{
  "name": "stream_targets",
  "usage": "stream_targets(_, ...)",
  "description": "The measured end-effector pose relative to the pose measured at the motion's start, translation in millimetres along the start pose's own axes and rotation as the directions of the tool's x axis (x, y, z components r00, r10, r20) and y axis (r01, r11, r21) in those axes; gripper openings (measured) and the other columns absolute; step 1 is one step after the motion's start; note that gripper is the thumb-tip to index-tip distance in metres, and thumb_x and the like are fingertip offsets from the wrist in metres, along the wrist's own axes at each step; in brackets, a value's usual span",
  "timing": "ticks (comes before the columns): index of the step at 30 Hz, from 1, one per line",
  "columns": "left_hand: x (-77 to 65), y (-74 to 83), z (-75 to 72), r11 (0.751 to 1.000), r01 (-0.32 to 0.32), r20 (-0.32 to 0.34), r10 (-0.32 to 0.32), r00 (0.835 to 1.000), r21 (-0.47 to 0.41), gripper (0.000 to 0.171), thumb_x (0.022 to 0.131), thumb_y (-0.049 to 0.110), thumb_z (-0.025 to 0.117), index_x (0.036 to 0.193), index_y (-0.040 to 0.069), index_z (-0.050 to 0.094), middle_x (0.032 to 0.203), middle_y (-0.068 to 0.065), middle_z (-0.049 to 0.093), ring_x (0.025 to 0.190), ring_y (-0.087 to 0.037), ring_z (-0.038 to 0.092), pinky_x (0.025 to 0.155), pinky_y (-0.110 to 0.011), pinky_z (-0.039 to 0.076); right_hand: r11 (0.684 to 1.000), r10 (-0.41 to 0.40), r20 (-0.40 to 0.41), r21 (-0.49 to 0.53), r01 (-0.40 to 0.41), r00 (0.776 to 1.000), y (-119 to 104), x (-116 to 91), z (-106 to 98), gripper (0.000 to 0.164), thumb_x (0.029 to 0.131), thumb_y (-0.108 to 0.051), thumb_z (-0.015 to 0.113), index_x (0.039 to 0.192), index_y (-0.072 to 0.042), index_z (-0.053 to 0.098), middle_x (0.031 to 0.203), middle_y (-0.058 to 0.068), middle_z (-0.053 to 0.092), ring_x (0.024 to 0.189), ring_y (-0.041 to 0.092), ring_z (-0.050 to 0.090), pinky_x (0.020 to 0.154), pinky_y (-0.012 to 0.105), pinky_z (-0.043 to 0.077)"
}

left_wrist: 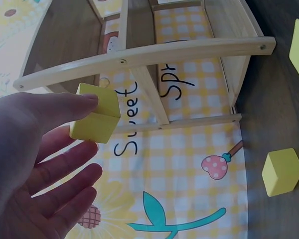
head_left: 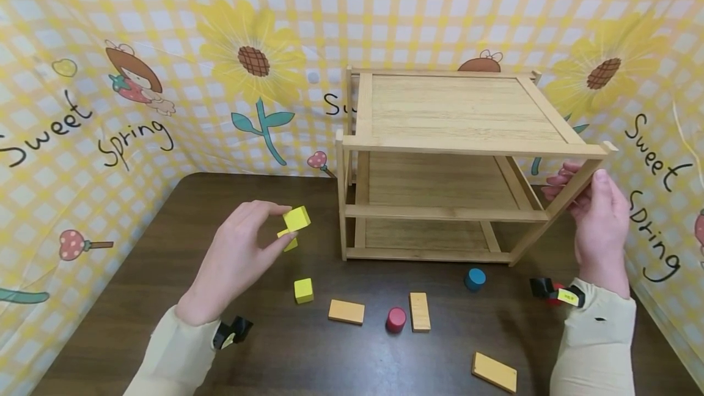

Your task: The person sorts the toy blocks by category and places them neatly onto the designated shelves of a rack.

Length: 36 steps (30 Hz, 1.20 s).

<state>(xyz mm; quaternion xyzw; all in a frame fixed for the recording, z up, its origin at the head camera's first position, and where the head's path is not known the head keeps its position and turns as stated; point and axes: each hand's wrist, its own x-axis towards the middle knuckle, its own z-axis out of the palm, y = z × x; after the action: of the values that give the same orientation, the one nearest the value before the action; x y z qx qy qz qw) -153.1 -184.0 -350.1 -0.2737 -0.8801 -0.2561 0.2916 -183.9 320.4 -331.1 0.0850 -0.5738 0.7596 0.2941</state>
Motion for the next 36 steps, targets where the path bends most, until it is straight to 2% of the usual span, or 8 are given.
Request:
stream_targets(7,1.5,5.0,-0.7,0.999,-0.023,-0.005,0.023,1.0,-0.022,0.04,0.077,0.007,0.089,0.113,0.007,0.069,0.108,-0.003,0.07,0.102,-0.023,0.061,0.089,-0.036,0.048,1.0,0.022,-0.005,0.009,-0.022,1.0,0,1,-3,0.046,0.109,-0.027,0.049,0.116,0.017,0.061,0.096,0.021,0.07,0.082,0.028,0.071,0.076,0.029,0.06)
stream_targets(12,2.9,8.3,-0.9,0.999,-0.03,0.0,0.03,1.0,-0.033,0.04,0.078,0.007,0.089,0.113,0.006,0.069,0.109,-0.003,0.07,0.103,-0.023,0.061,0.09,-0.036,0.048,1.0,0.02,0.008,0.016,-0.02,1.0,2,1,-8,0.047,0.108,-0.024,0.053,0.118,0.021,0.059,0.096,0.023,0.07,0.081,0.029,0.071,0.076,0.031,0.06)
stream_targets(20,5.0,12.4,-1.0,0.999,-0.044,0.007,0.044,0.999,-0.028,0.039,0.079,0.008,0.088,0.113,0.007,0.069,0.11,-0.002,0.07,0.102,-0.021,0.061,0.087,-0.035,0.047,0.999,0.011,0.005,0.053,-0.011,1.0,4,3,-15,0.047,0.103,-0.018,0.062,0.121,0.025,0.056,0.108,0.028,0.069,0.089,0.031,0.072,0.077,0.033,0.061)
stream_targets(28,6.6,16.2,-1.2,0.998,-0.046,0.014,0.046,0.999,-0.042,0.04,0.079,0.008,0.088,0.114,0.007,0.069,0.111,-0.002,0.07,0.102,-0.021,0.061,0.086,-0.034,0.047,0.996,-0.006,0.013,0.092,0.005,1.0,3,4,-15,0.044,0.103,-0.012,0.062,0.12,0.027,0.054,0.109,0.03,0.066,0.09,0.033,0.069,0.076,0.035,0.061)
stream_targets(36,11.4,23.8,-4.7,0.995,-0.059,0.008,0.06,0.998,-0.074,0.041,0.078,0.006,0.088,0.115,0.008,0.07,0.111,-0.001,0.07,0.104,-0.02,0.061,0.09,-0.034,0.048,0.998,-0.003,0.003,0.069,0.003,1.0,4,4,-15,0.045,0.102,-0.014,0.063,0.12,0.026,0.055,0.109,0.03,0.066,0.093,0.034,0.068,0.077,0.034,0.061)
